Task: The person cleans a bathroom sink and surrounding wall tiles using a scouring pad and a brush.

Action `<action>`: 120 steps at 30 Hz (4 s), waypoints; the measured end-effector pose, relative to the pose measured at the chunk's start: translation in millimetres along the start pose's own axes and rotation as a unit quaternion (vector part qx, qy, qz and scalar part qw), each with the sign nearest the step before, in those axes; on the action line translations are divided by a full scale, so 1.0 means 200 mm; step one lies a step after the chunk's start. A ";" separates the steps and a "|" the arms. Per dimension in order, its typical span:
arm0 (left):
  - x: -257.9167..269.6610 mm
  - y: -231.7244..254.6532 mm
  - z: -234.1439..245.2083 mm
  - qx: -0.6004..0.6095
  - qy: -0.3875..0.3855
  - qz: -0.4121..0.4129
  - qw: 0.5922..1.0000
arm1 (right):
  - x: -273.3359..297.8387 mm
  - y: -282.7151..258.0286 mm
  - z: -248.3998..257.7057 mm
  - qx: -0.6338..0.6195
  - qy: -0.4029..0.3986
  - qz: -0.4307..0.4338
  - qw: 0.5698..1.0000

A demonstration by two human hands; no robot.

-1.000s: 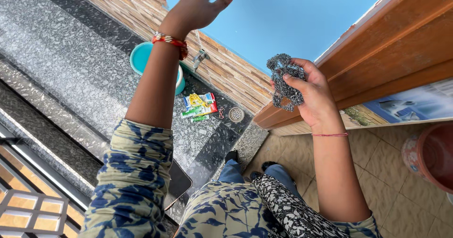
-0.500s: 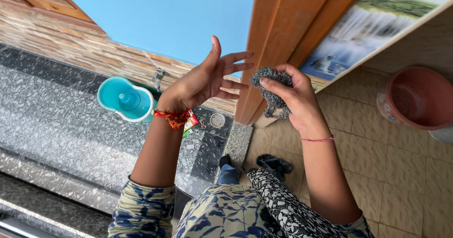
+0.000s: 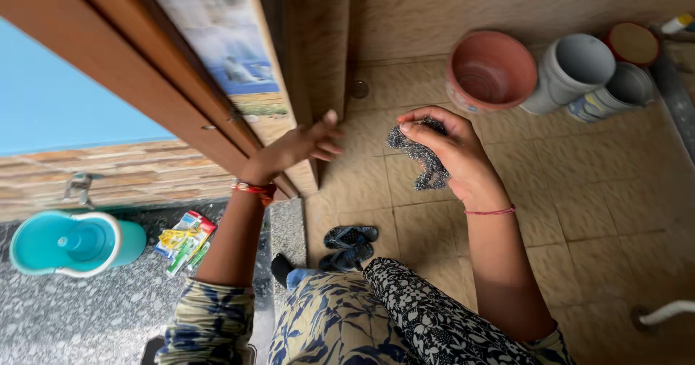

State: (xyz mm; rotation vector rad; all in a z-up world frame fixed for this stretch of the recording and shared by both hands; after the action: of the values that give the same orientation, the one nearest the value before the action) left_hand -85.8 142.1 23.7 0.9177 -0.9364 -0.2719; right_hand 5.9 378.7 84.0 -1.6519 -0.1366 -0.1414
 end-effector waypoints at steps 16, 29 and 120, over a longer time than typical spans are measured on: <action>-0.81 1.33 -1.79 0.177 -0.404 -0.117 0.890 | 0.89 0.21 1.52 0.093 0.396 0.150 0.901; -1.46 2.26 -2.43 -0.061 -0.502 -0.189 0.842 | 1.26 0.24 2.67 0.256 0.671 0.001 0.696; -2.47 3.26 -8.25 -0.269 -0.770 0.159 0.556 | 4.23 1.72 5.91 -0.445 0.885 -0.118 0.071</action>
State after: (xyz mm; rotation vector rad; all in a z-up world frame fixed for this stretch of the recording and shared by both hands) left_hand 809.7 1737.1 -184.4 -0.3858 -2.4093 -1.0696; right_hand 910.7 1531.1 -206.8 -1.0746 1.9779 -2.8239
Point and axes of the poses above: each hand's wrist, its own x-axis away from the middle knuckle, its own z-axis out of the back of the hand, y = z × x, the point moved 6 cm from there along -x, towards the middle knuckle, and after that the axes turned 7 degrees about -y, right-handed, at the moved point
